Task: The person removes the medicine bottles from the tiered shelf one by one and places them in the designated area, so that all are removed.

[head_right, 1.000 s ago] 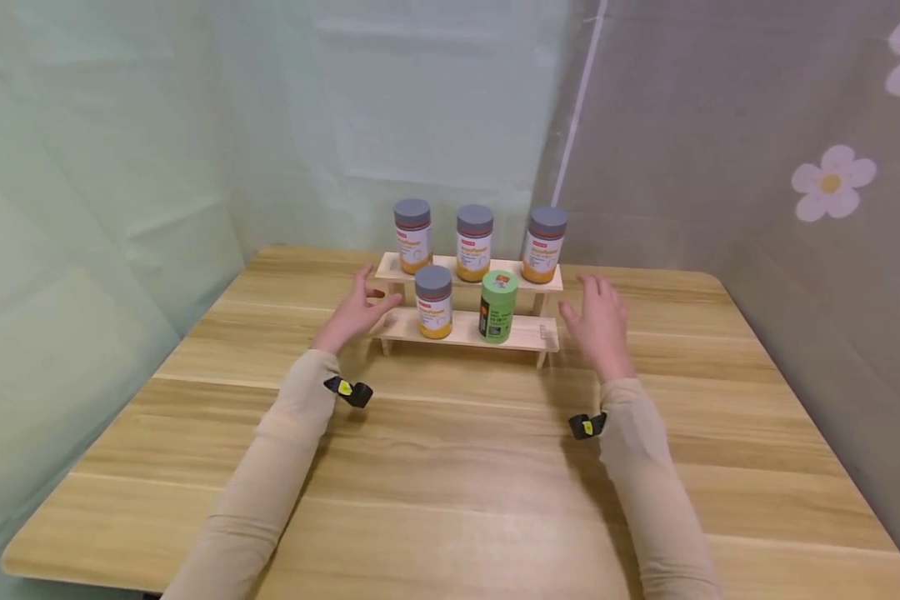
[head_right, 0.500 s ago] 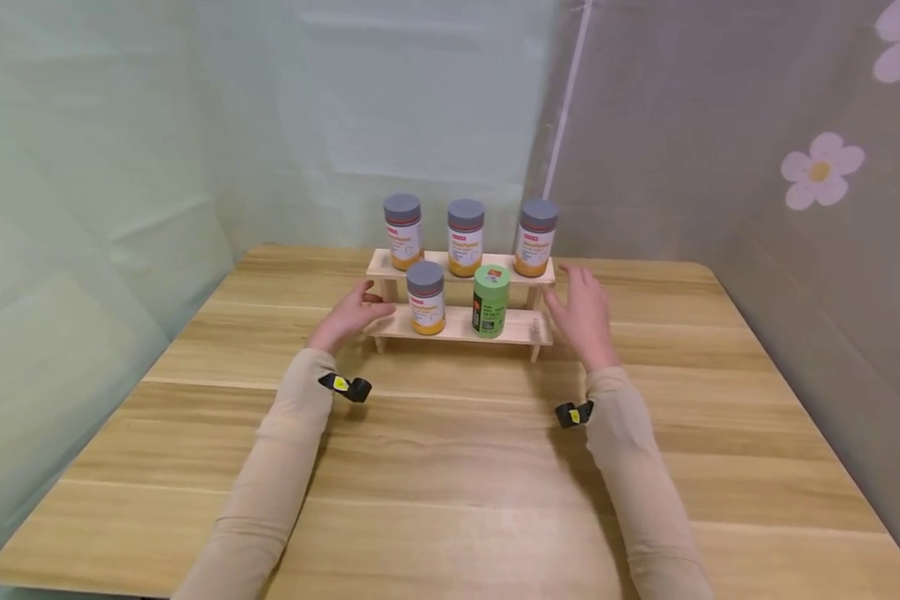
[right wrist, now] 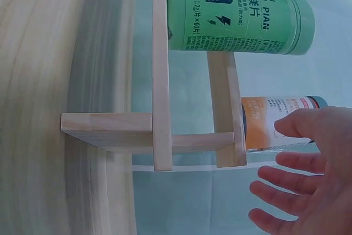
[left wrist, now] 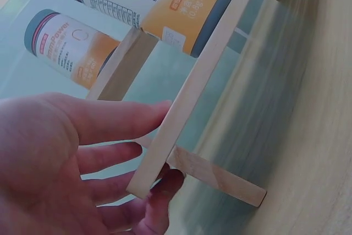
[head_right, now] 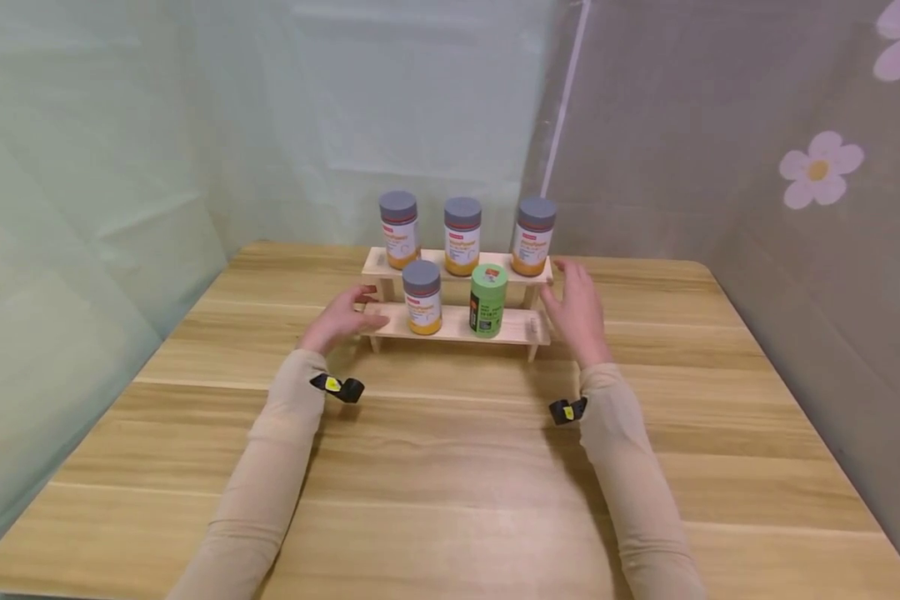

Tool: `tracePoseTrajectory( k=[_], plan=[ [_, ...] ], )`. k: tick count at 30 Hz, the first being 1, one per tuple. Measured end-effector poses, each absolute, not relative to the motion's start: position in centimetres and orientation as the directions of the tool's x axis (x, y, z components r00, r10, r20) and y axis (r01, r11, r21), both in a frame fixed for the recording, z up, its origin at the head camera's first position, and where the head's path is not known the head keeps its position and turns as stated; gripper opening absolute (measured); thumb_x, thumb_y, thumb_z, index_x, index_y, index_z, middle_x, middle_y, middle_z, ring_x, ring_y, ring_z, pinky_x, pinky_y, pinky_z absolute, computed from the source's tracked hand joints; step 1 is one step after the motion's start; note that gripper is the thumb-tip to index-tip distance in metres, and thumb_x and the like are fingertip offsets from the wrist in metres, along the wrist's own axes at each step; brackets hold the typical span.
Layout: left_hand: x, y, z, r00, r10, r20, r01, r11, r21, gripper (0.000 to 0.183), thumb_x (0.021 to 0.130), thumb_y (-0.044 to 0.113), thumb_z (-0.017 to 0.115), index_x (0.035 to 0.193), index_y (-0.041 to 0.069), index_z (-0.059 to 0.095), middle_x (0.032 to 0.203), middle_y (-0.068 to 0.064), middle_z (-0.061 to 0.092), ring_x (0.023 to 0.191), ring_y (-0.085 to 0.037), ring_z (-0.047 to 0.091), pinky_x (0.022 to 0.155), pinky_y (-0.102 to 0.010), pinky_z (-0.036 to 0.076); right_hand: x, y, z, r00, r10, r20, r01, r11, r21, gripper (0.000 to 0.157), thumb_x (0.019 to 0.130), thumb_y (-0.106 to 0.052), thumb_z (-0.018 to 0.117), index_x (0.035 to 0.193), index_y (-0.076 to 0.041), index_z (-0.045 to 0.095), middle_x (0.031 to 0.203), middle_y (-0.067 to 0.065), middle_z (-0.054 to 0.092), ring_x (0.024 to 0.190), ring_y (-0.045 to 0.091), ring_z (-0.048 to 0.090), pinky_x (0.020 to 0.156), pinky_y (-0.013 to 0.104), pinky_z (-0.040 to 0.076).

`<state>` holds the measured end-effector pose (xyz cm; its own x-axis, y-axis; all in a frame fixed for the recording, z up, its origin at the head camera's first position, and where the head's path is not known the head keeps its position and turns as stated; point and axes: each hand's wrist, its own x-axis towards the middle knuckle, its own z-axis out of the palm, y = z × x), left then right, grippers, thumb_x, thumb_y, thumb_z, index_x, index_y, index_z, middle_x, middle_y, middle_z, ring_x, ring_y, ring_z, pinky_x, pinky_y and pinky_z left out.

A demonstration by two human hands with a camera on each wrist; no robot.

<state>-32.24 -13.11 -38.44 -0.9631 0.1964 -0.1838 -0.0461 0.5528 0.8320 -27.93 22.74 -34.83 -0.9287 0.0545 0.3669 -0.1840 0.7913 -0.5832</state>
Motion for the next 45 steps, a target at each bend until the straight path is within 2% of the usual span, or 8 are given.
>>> tracePoseTrajectory(
  k=[8,20,30,36,40,45],
  plan=[
    [-32.3,-13.1,-38.6,-0.965,0.197,-0.174,-0.037,0.556,0.831,0.073,0.089,0.022,0.069,0.15,0.011,0.032,0.152,-0.02,0.035,0.137,-0.04,0.037,0.112,-0.055,0.031,-28.2,23.1,-34.9,-0.924,0.062,0.377,-0.189,0.784,-0.591,0.047,0.097,-0.018,0.056,0.137,0.004,0.044,0.137,0.026,0.049,0.126,0.042,0.047,0.106,0.055,0.037],
    [-32.3,-13.2,-38.7,-0.961,0.222,-0.163,-0.017,0.544,0.839,0.073,0.09,0.021,0.068,0.151,0.009,0.029,0.151,-0.021,0.036,0.136,-0.041,0.037,0.112,-0.056,0.032,-29.5,22.8,-34.9,-0.924,0.106,0.369,-0.19,0.709,-0.679,0.054,0.098,-0.033,0.056,0.137,0.002,0.043,0.136,0.023,0.052,0.124,0.04,0.05,0.103,0.054,0.041],
    [-32.5,-13.3,-38.8,-0.96,0.221,-0.174,-0.035,0.521,0.853,0.073,0.09,0.021,0.068,0.15,0.01,0.03,0.15,-0.021,0.036,0.136,-0.041,0.037,0.112,-0.054,0.031,-30.5,23.2,-34.9,-0.928,0.115,0.354,-0.204,0.637,-0.743,0.055,0.097,-0.03,0.058,0.139,0.002,0.041,0.138,0.024,0.051,0.128,0.042,0.048,0.108,0.052,0.038],
    [-32.5,-13.6,-38.9,-0.96,0.214,-0.178,-0.037,0.537,0.843,0.072,0.09,0.021,0.068,0.15,0.011,0.029,0.151,-0.02,0.035,0.136,-0.041,0.037,0.112,-0.055,0.031,-31.3,22.6,-35.5,-0.927,0.096,0.362,-0.266,0.511,-0.817,0.056,0.095,-0.025,0.062,0.141,-0.002,0.04,0.141,0.022,0.049,0.131,0.039,0.047,0.112,0.048,0.037],
    [-32.6,-13.6,-38.9,-0.961,0.218,-0.173,-0.031,0.535,0.844,0.072,0.09,0.021,0.068,0.15,0.011,0.029,0.151,-0.02,0.036,0.136,-0.041,0.037,0.112,-0.055,0.032,-31.8,22.3,-35.6,-0.929,0.101,0.357,-0.284,0.424,-0.86,0.06,0.095,-0.02,0.063,0.144,-0.001,0.034,0.145,0.023,0.045,0.134,0.039,0.044,0.114,0.047,0.035],
    [-32.5,-13.3,-39.0,-0.959,0.224,-0.171,-0.029,0.525,0.851,0.073,0.09,0.021,0.068,0.151,0.011,0.029,0.151,-0.021,0.035,0.136,-0.041,0.037,0.112,-0.056,0.031,-32.2,22.1,-35.5,-0.936,0.102,0.337,-0.276,0.385,-0.881,0.066,0.094,-0.019,0.064,0.148,-0.006,0.028,0.149,0.021,0.04,0.137,0.036,0.041,0.115,0.046,0.034]
  ],
)
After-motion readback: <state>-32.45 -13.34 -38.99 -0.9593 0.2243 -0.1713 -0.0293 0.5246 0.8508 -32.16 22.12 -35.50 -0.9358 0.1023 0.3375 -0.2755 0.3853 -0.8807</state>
